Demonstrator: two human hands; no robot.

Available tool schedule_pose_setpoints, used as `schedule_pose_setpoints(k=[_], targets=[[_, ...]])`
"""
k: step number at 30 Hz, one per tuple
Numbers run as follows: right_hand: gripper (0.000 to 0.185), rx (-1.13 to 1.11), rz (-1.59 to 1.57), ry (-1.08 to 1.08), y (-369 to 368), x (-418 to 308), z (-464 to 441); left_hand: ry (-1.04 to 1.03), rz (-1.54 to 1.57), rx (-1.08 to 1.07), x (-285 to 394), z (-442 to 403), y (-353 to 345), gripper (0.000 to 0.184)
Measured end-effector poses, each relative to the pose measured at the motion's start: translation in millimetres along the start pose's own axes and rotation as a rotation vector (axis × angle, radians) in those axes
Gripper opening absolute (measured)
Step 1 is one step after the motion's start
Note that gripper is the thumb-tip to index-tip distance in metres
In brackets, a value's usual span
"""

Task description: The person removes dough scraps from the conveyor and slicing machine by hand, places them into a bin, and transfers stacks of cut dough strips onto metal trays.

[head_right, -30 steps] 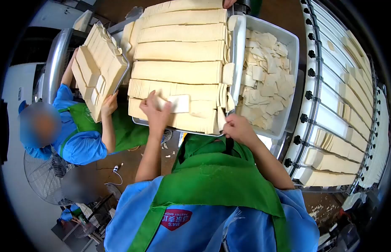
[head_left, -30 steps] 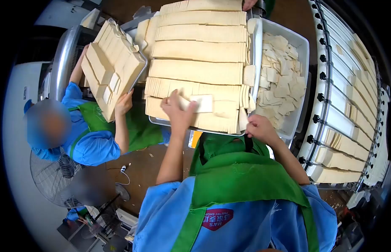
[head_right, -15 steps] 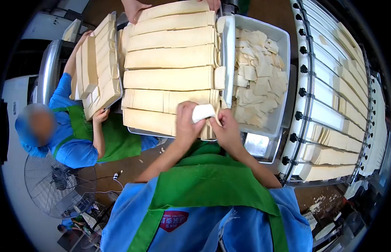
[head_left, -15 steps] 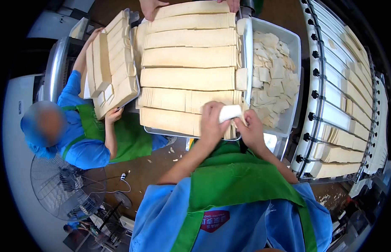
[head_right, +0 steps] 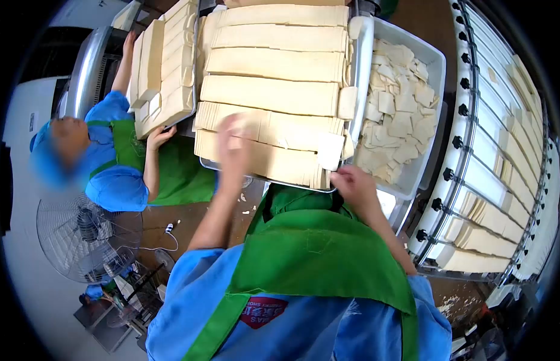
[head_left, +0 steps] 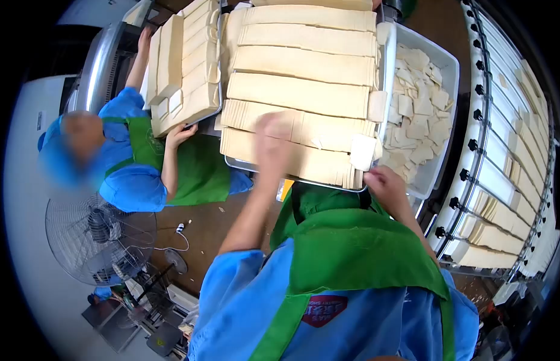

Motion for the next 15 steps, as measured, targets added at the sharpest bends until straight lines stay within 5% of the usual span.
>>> schedule_pose_setpoints(k=[2,3,7,9,12,15], targets=[[0.040,-0.148,-0.061,-0.172,-17.5,-16.3,-2.2,-0.230,-0.608,0.180,-56.0,-9.5,74.9,0.043],[0.045,-0.224,-0.032,-0.235,-20.9,-26.5,-3.4,-0.167,-0.710,0.179,-83.3,-11.4,97.0,0.043],[0.061,-0.142,0.033,-0.088,-42.0,-17.7,1.6,-0.061,-0.556,-0.203,-105.1,-19.2,106.7,0.048],[0.076,-0.135,0.072,-0.060,-35.1,-24.2,0.3,-0.034,-0.599,-0.200,-99.8,-13.9,103.6,0.057],[0.083,-0.098,0.035,-0.102,-40.5,-19.1,-1.1,0.085,-0.486,-0.338,-98.5,-24.7,114.0,0.089],[0.092,-0.005,0.111,0.106,-60.8,-18.2,8.0,-0.031,-0.706,-0.543,-96.6,-35.6,110.8,0.105]])
Point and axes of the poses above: each hand's wrist, its own z-axis away from the middle knuckle, its own y-axis out of the back of the hand, x = y × z, the point moved 2 cm from there along -z, towards the middle knuckle, and after that the axes turned 7 degrees about x, right-handed, at the moved point
